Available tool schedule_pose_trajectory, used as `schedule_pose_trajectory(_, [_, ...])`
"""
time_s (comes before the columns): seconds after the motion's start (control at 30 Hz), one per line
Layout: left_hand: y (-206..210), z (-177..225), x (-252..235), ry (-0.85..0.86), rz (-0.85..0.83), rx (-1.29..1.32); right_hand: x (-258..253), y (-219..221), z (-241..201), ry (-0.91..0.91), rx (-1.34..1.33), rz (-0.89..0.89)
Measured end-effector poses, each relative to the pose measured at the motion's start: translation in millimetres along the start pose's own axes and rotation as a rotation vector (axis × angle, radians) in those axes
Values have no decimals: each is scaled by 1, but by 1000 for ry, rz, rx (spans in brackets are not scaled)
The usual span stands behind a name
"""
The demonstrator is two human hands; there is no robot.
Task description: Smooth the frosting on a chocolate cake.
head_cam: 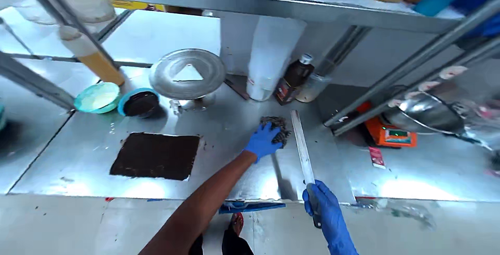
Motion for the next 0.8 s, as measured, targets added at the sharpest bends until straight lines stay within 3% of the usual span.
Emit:
schedule_pose_trajectory(0.1, [30, 5, -63, -84, -42, -145, 25, -10, 15, 46, -56, 58])
schedule_pose_trajectory(0.2, [36, -1, -81, -45, 79, -157, 32, -10, 29, 68, -94, 71])
schedule_pose_trajectory(0.27, [22, -9, -68, -50, 143, 78, 25, 0, 29, 88, -110, 78])
schedule_pose_trajectory(0.33, [7, -14, -32, -100, 180, 581, 6, 19, 19, 99, -134, 66])
schedule_pose_trajectory(0.43, [12, -5, 46, -151, 52, 1140, -26, 69, -5, 138, -176, 27])
schedule_pose_trajectory(0.5, [16, 0, 73, -116, 45, 1233, -39, 106, -21, 174, -145, 8])
schedule_pose_trajectory(0.6, [0, -16, 82, -221, 271, 1206, -40, 149, -26, 191, -5, -46])
schedule_pose_trajectory(0.8, [-39, -33, 66, -268, 410, 1265, -8, 174, -42, 165, 33, -52])
Point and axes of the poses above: each hand's wrist, its own x-axis away from the middle knuckle, its own y-axis out of the palm, z = x × y, the point moved 7 cm from there along -x, towards the middle knuckle, and after that the axes turned 7 degrees about x, right-handed, at the moved point
